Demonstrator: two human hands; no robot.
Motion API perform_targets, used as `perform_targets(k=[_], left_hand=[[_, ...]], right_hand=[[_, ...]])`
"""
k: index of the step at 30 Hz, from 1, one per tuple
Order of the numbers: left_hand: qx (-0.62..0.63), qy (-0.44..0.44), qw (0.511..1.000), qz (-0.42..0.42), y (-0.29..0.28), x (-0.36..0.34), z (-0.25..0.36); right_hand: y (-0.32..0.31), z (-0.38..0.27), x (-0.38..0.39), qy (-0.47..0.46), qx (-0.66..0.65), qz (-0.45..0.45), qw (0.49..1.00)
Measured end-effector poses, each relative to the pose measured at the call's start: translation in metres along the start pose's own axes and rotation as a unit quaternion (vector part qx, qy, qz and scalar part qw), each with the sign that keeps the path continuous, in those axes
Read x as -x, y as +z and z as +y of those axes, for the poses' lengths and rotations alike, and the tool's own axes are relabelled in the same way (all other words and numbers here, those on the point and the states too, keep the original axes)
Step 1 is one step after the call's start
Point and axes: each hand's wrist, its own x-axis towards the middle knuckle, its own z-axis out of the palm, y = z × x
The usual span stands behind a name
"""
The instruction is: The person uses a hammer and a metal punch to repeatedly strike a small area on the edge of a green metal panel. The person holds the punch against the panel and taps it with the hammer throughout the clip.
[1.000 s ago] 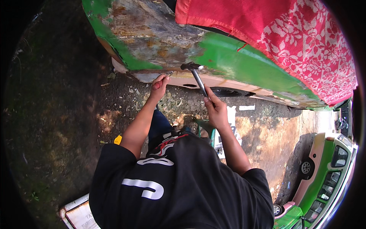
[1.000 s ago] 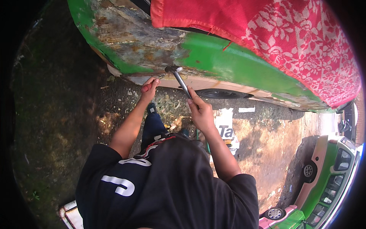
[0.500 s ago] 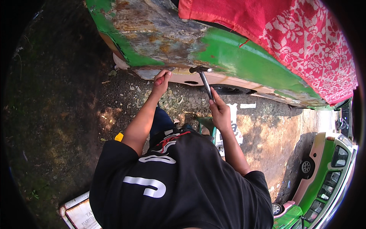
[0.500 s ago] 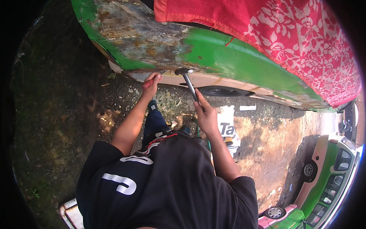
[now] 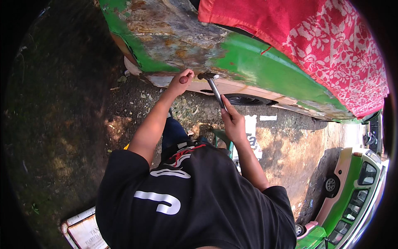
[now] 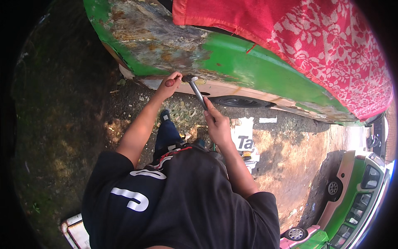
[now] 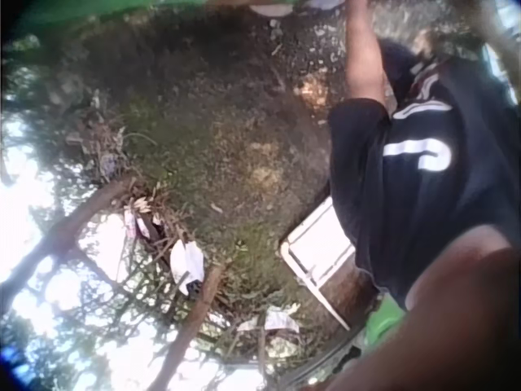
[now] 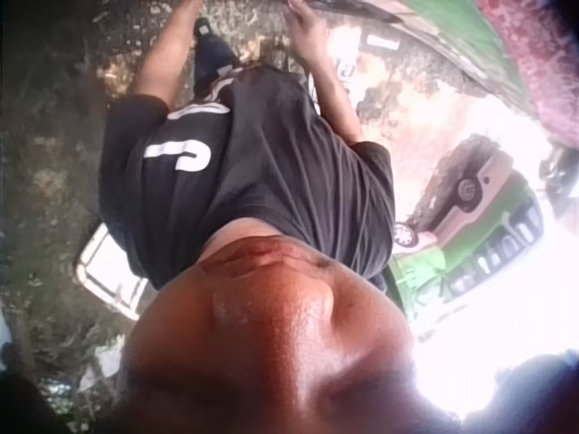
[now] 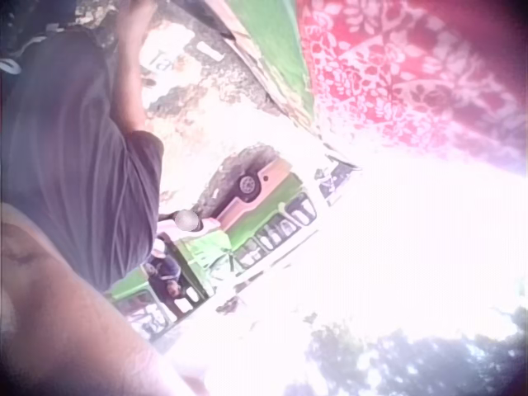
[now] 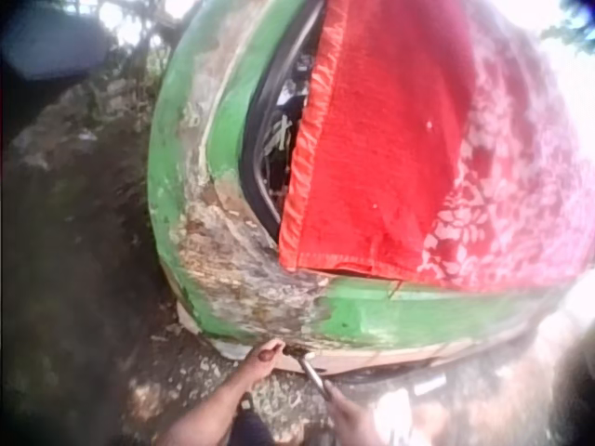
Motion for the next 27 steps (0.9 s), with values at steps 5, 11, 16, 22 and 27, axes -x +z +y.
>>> perform_targets(k=[5,11,16,22,27], left_hand=[[-0.071,0.016,0.997,-0.006,-0.018,-0.022,-0.053],[-0.048,0.005,0.998,-0.032,-0.002,-0.019,0.0],[-0.021,0.01,0.999,0.026,-0.007,-0.021,-0.036],[-0.074,0.027,0.996,0.045,0.008,-0.026,-0.016],[0.01,0.06,0.995,0.08,-0.011,-0.022,-0.058]], right_hand=[[0.022,-0.023,-0.008,-0.195,0.03,0.002,0.98],[0.026,-0.006,-0.016,-0.122,0.129,-0.015,0.984],[0.024,-0.017,-0.014,-0.162,0.048,0.019,0.985],[0.023,-0.001,-0.024,-0.137,0.099,0.005,0.986],[0.03,-0.015,-0.018,-0.153,0.058,0.002,0.987]])
